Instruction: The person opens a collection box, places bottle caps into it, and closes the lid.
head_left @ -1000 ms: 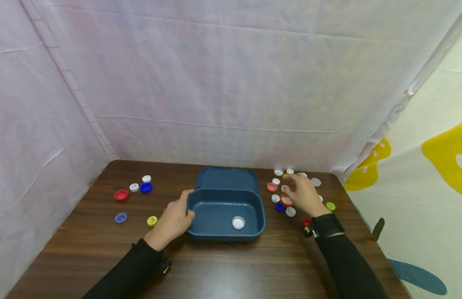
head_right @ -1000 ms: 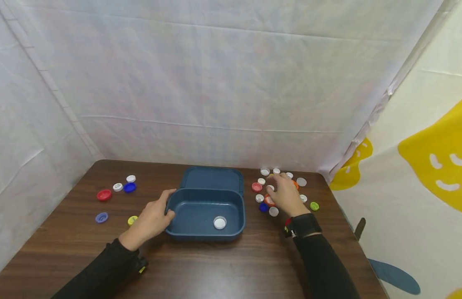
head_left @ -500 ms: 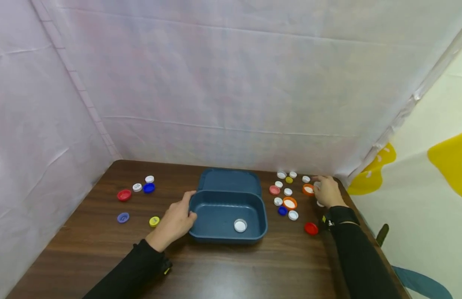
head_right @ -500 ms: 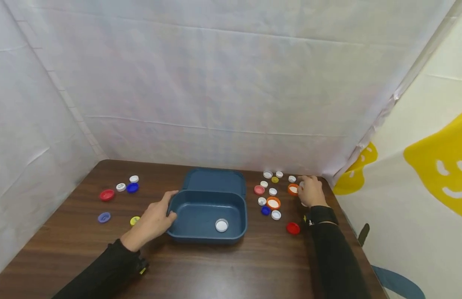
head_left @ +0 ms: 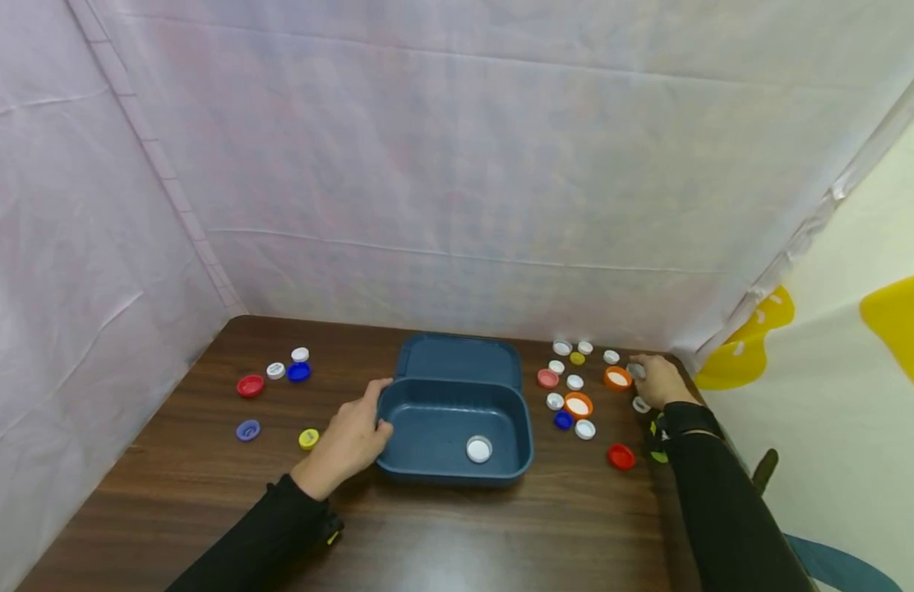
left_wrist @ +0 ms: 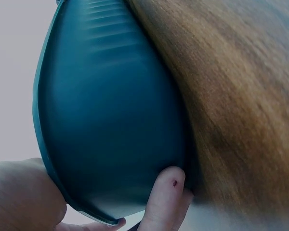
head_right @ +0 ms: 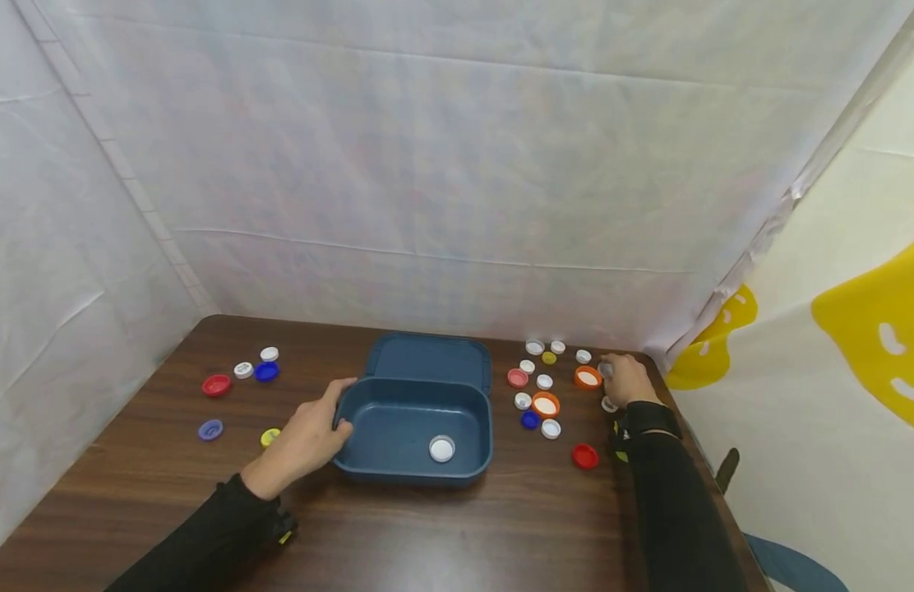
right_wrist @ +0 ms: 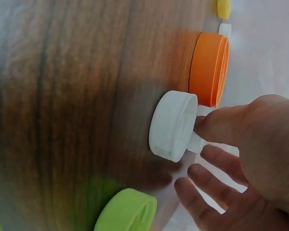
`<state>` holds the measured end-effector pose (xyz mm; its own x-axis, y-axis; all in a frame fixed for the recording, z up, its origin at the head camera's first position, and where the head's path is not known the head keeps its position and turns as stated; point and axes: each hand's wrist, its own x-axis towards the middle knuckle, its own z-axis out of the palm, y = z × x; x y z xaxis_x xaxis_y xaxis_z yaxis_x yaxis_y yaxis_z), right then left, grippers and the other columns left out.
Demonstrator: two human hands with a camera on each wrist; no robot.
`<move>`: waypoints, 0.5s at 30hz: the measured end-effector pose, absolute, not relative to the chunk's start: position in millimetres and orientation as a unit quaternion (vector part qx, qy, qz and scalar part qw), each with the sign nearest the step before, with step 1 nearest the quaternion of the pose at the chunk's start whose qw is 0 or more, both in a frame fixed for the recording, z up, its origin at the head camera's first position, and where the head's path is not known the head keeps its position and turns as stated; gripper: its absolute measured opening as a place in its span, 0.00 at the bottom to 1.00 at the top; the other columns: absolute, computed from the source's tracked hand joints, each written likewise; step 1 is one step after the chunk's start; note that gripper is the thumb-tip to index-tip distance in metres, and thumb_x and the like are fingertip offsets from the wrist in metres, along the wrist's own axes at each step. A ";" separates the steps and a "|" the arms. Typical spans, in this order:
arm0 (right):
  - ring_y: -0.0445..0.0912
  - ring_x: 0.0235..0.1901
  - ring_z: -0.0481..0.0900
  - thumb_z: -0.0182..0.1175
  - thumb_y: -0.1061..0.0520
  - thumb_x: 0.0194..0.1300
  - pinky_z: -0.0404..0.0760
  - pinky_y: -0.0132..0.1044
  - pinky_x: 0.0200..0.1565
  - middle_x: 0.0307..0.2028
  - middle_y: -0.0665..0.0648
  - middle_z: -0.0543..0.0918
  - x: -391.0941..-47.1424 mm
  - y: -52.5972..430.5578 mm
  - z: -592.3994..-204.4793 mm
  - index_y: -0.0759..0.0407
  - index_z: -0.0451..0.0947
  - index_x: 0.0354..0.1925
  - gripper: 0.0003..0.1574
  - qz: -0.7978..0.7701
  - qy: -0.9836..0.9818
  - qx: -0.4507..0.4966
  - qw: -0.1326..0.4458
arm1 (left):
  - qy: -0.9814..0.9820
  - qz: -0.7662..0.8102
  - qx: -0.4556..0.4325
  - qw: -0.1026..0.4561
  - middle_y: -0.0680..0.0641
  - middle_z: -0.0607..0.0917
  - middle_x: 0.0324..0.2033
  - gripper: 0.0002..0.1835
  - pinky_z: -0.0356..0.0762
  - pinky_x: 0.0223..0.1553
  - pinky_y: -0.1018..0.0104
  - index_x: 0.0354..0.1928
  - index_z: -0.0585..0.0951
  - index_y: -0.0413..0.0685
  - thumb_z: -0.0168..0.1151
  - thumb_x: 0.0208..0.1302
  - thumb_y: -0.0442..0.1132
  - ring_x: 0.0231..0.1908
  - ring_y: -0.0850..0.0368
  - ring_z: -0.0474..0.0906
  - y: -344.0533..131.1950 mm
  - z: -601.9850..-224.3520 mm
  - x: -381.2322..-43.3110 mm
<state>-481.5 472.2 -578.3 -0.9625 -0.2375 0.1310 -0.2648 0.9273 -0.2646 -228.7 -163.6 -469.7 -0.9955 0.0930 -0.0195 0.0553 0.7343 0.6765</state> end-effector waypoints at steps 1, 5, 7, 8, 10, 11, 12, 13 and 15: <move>0.75 0.62 0.88 0.69 0.62 0.72 0.86 0.73 0.65 0.63 0.75 0.91 -482.6 471.9 -578.9 0.68 0.85 0.71 0.31 0.143 -0.980 0.126 0.054 | 0.931 0.363 0.039 0.027 0.49 0.76 0.24 0.41 0.69 0.24 0.66 0.91 0.62 0.45 0.63 0.81 0.30 0.19 0.57 0.73 -163.4 -469.6 -228.7; 0.74 0.56 0.90 0.73 0.59 0.74 0.88 0.70 0.60 0.58 0.74 0.93 -467.2 454.6 -565.0 0.68 0.88 0.64 0.24 0.148 -0.978 0.126 0.077 | 0.931 0.362 0.038 0.025 0.50 0.75 0.24 0.41 0.69 0.24 0.66 0.90 0.62 0.45 0.63 0.81 0.30 0.19 0.57 0.72 -162.8 -468.8 -228.4; 0.73 0.54 0.91 0.75 0.61 0.73 0.89 0.68 0.58 0.55 0.73 0.93 -448.6 438.6 -547.3 0.69 0.89 0.60 0.22 0.148 -0.977 0.125 0.090 | 0.931 0.361 0.039 0.024 0.50 0.75 0.24 0.41 0.68 0.24 0.66 0.91 0.62 0.45 0.63 0.80 0.30 0.19 0.58 0.72 -162.5 -468.6 -228.3; 0.73 0.54 0.90 0.75 0.62 0.73 0.88 0.68 0.58 0.55 0.74 0.93 -435.7 427.3 -534.5 0.71 0.89 0.59 0.21 0.152 -0.976 0.123 0.093 | 0.931 0.361 0.039 0.023 0.50 0.75 0.23 0.41 0.68 0.24 0.66 0.91 0.62 0.45 0.63 0.80 0.30 0.18 0.58 0.71 -162.3 -468.5 -228.3; 0.75 0.55 0.90 0.73 0.65 0.72 0.87 0.69 0.60 0.55 0.77 0.92 -410.1 405.5 -507.5 0.75 0.88 0.58 0.20 0.160 -0.976 0.114 0.091 | 0.931 0.362 0.037 0.024 0.50 0.75 0.23 0.41 0.68 0.24 0.66 0.91 0.62 0.45 0.63 0.81 0.31 0.18 0.58 0.71 -162.0 -468.3 -228.0; 0.75 0.55 0.89 0.72 0.66 0.72 0.87 0.70 0.60 0.55 0.78 0.92 -403.3 399.7 -501.5 0.76 0.88 0.58 0.20 0.161 -0.976 0.110 0.092 | 0.931 0.362 0.036 0.025 0.50 0.75 0.24 0.41 0.68 0.24 0.66 0.91 0.62 0.45 0.63 0.81 0.31 0.18 0.57 0.71 -162.0 -468.4 -227.9; 0.76 0.56 0.89 0.72 0.67 0.72 0.87 0.70 0.61 0.55 0.79 0.91 -397.6 395.0 -496.9 0.77 0.87 0.58 0.20 0.162 -0.976 0.106 0.095 | 0.931 0.362 0.036 0.026 0.50 0.75 0.24 0.41 0.68 0.24 0.66 0.91 0.62 0.46 0.62 0.81 0.31 0.18 0.57 0.71 -162.0 -468.5 -227.7; 0.78 0.57 0.88 0.71 0.68 0.72 0.86 0.72 0.62 0.56 0.80 0.90 -390.7 388.8 -489.9 0.79 0.86 0.59 0.20 0.169 -0.976 0.102 0.087 | 0.931 0.363 0.035 0.027 0.49 0.75 0.24 0.40 0.69 0.24 0.66 0.91 0.62 0.46 0.62 0.81 0.31 0.19 0.57 0.72 -162.0 -468.5 -227.5; 0.78 0.58 0.88 0.71 0.68 0.72 0.85 0.72 0.62 0.57 0.81 0.90 -385.1 384.6 -485.8 0.79 0.86 0.59 0.21 0.171 -0.977 0.095 0.090 | 0.930 0.364 0.034 0.029 0.49 0.76 0.25 0.40 0.69 0.24 0.66 0.91 0.62 0.46 0.62 0.81 0.31 0.19 0.57 0.72 -162.0 -468.5 -227.3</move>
<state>-385.1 384.6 -485.8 -0.9659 -0.1545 0.2076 -0.2159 0.9235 -0.3171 -227.3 -162.0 -468.5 -0.9960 0.0847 -0.0297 0.0420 0.7327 0.6793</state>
